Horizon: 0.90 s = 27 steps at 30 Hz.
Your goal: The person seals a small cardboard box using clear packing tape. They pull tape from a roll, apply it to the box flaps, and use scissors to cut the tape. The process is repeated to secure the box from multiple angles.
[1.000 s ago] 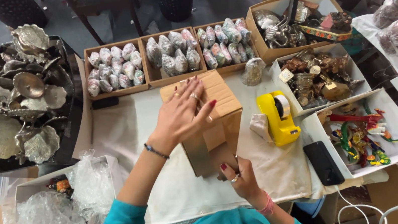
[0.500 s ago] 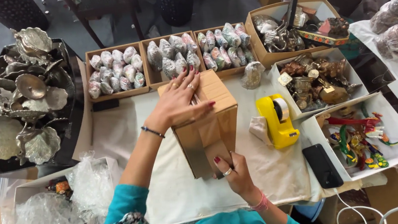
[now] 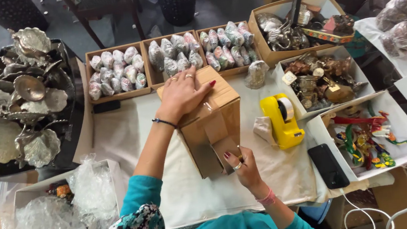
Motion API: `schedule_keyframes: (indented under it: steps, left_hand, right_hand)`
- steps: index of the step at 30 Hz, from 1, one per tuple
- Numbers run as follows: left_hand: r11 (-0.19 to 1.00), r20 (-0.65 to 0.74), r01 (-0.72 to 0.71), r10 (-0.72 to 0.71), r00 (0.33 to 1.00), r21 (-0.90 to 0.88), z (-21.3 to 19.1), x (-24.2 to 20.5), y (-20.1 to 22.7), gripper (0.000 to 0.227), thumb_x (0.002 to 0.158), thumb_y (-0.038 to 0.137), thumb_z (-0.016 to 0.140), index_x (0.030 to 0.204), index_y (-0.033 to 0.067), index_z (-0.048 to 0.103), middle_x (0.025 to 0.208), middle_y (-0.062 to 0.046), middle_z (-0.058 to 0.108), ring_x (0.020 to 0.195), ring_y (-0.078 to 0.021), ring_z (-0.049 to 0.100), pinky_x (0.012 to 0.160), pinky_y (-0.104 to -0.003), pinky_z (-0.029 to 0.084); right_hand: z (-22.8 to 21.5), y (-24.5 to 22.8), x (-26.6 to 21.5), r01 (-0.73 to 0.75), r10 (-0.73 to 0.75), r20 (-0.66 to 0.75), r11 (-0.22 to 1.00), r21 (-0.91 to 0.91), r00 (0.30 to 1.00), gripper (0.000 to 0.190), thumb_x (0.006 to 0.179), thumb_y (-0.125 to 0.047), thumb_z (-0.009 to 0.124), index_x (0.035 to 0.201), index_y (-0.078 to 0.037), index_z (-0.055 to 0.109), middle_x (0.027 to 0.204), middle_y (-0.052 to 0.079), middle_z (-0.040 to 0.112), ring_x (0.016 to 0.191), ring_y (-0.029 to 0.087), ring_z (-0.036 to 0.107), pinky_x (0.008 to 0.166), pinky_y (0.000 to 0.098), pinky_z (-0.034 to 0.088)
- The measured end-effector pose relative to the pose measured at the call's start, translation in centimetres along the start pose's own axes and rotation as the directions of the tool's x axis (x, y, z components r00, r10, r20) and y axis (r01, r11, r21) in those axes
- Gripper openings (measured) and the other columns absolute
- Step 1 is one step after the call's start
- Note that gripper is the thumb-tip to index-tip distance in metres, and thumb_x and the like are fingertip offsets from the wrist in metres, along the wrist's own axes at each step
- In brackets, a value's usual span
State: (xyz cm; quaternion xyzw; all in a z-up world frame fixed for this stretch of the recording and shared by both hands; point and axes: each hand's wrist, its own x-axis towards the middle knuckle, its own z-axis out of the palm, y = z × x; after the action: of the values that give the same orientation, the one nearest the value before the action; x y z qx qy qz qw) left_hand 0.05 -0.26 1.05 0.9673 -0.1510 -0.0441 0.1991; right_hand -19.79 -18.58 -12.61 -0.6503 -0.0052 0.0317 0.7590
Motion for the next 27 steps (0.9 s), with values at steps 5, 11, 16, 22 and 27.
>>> schedule_keyframes:
  steps: [5,11,16,22,27]
  left_hand:
    - [0.993,0.104,0.109,-0.104,0.989,-0.049,0.1,0.4,-1.5,0.090,0.093,0.071,0.036,0.160,0.0101,0.035,0.157,-0.014,0.046,0.148,-0.0282,0.042,0.126,-0.048,0.022]
    - [0.961,-0.166,-0.275,0.275,0.947,0.025,0.3,-4.0,1.0,0.100,0.094,0.072,0.050,0.152,-0.0073,0.032,0.158,-0.029,0.034,0.147,-0.0407,0.026,0.118,-0.053,0.013]
    - [0.909,-0.197,-0.407,0.417,0.887,0.092,1.7,-7.4,2.8,0.098,0.093,0.065,0.059,0.152,-0.0096,0.036,0.157,-0.029,0.040,0.150,-0.0398,0.032,0.123,-0.046,0.024]
    - [0.937,-0.225,-0.318,0.343,0.912,0.143,1.3,-8.3,5.0,0.098,0.083,0.060,0.068,0.152,-0.0027,0.041,0.156,-0.022,0.044,0.146,-0.0356,0.041,0.117,-0.047,0.029]
    - [0.962,-0.149,-0.237,0.256,0.955,0.135,1.2,-7.1,3.4,0.101,0.079,0.062,0.068,0.151,-0.0021,0.038,0.154,-0.020,0.041,0.143,-0.0378,0.034,0.115,-0.055,0.023]
  right_hand:
    - [0.2,-0.2,-0.4,0.018,-0.018,0.030,1.000,0.004,0.999,0.030,0.095,-0.028,0.066,0.094,0.002,0.068,0.074,0.007,0.070,0.058,0.014,0.068,0.054,0.0280,0.055]
    - [-0.8,2.0,-0.6,0.034,-0.034,-0.003,0.999,0.006,0.999,0.028,0.095,-0.025,0.067,0.092,0.002,0.065,0.073,0.005,0.067,0.059,0.012,0.065,0.053,0.0277,0.055]
    - [-0.8,0.5,-1.0,0.029,-0.030,0.032,0.999,0.039,0.999,0.031,0.097,-0.028,0.067,0.092,0.002,0.063,0.073,0.006,0.067,0.059,0.012,0.064,0.054,0.0269,0.053]
    - [-1.0,-0.2,-1.1,-0.010,0.010,0.003,1.000,-0.013,1.000,0.035,0.095,-0.032,0.065,0.095,0.003,0.065,0.074,0.006,0.068,0.058,0.012,0.066,0.053,0.0279,0.056]
    - [-1.2,-0.3,-0.6,0.018,-0.017,0.022,0.999,-0.032,1.000,0.034,0.096,-0.032,0.066,0.093,0.001,0.066,0.076,0.004,0.070,0.063,0.009,0.064,0.056,0.0252,0.052]
